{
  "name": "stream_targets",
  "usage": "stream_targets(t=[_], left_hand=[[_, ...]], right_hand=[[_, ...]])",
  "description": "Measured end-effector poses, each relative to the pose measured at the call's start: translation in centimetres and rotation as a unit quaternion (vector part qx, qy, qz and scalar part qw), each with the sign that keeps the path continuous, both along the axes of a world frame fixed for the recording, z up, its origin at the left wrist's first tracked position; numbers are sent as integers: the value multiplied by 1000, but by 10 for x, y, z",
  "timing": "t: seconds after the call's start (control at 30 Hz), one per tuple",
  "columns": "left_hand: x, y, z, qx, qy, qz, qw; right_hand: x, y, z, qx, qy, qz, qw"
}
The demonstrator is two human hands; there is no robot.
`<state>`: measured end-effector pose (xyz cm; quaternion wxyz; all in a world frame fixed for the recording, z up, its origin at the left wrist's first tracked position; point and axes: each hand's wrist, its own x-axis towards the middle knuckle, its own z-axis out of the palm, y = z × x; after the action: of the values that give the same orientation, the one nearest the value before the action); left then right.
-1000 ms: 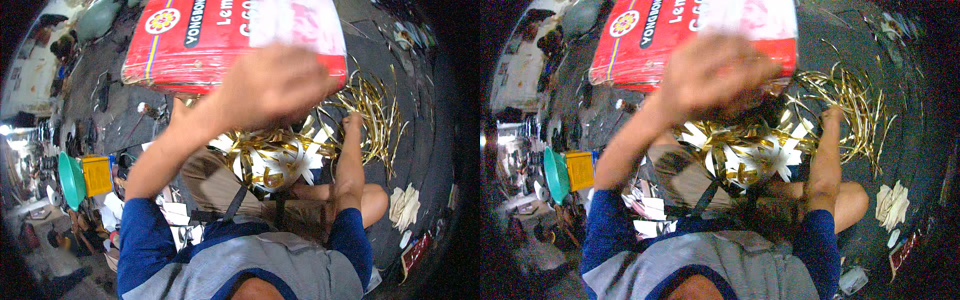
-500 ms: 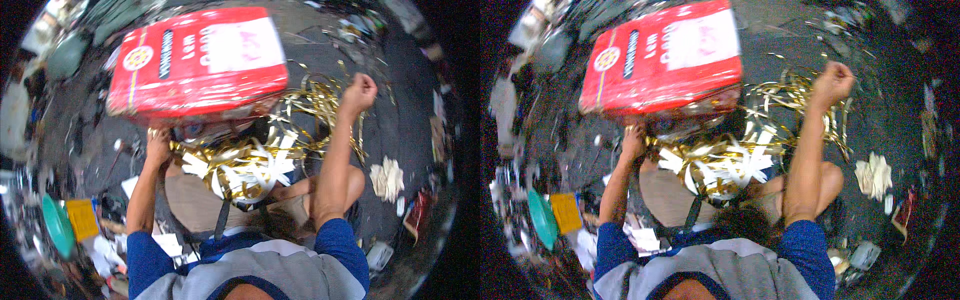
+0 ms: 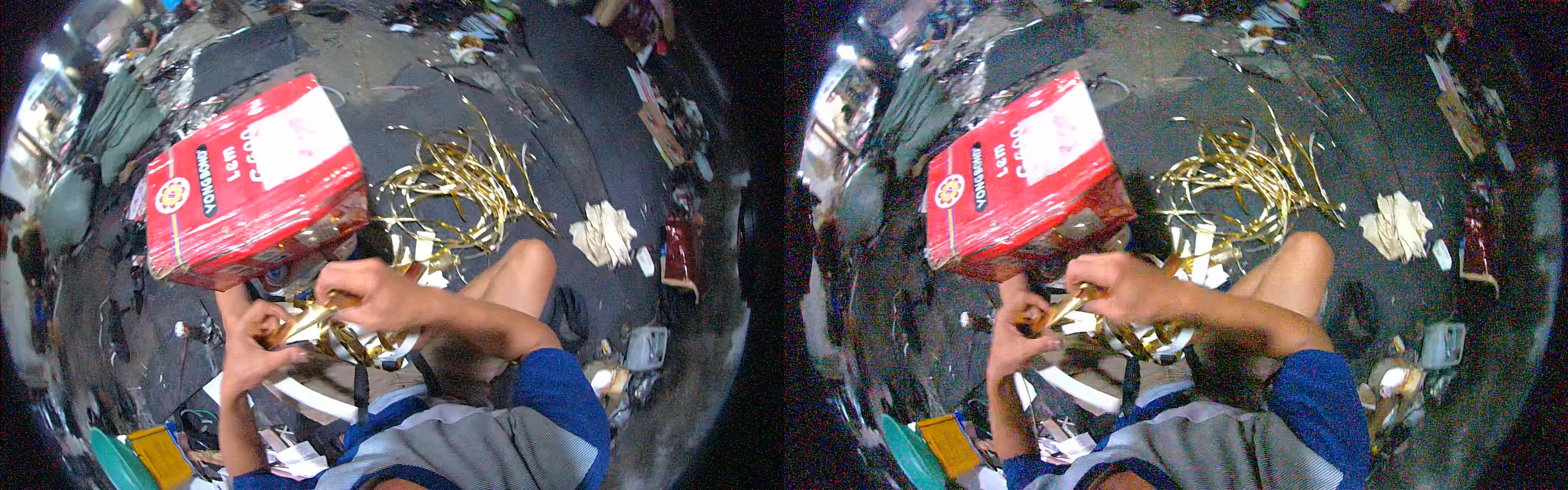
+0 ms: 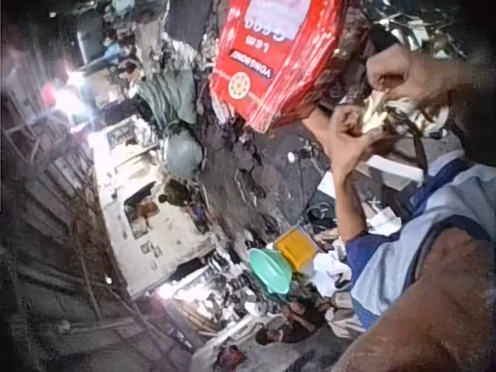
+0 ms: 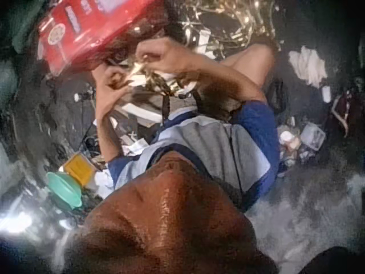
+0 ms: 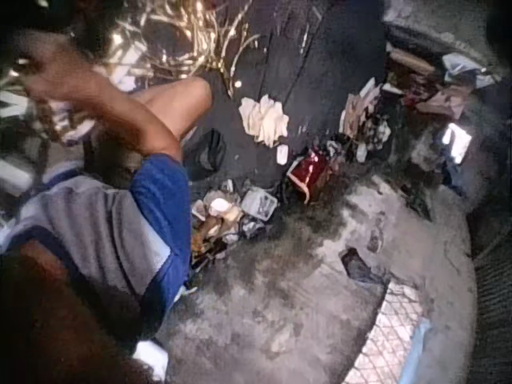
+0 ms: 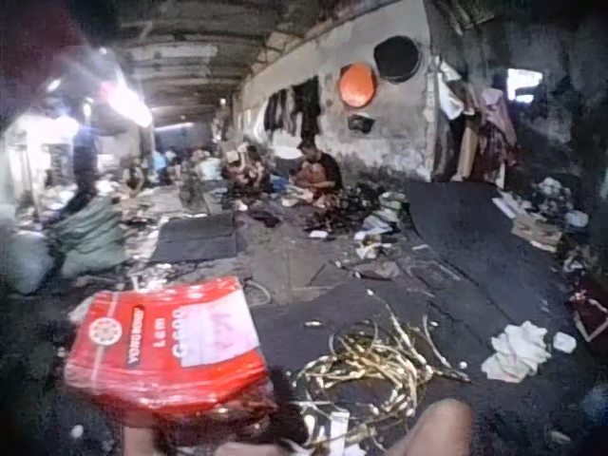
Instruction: The person sits on the floor and wraps a red cardboard box with gold and white decorative ribbons. They repeatedly pull ribbon from a pile, wrap it around the box, and secure it by hand, accumulating a pile of trimmed ribbon pieces on the floor.
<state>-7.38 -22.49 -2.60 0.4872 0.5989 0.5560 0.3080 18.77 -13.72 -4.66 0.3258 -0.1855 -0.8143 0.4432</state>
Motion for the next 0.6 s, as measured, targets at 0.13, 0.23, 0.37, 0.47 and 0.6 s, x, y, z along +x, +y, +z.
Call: stream_targets(t=[0.13, 0.23, 0.37, 0.47, 0.6], left_hand=[[-69, 7, 42, 123, 67, 117, 983], [-154, 23, 64, 122, 78, 161, 976], [-222, 69, 96, 116, 270, 170, 940], [-169, 109, 88, 340, 664, 250, 617], [-35, 197, 43, 469, 188, 117, 855]], right_hand=[[25, 56, 60, -57, -19, -46, 997], [29, 104, 88, -74, -93, -102, 988], [11, 153, 113, -48, -137, -111, 983], [-7, 166, 104, 85, -214, -155, 961], [-22, 165, 93, 196, -261, -235, 916]])
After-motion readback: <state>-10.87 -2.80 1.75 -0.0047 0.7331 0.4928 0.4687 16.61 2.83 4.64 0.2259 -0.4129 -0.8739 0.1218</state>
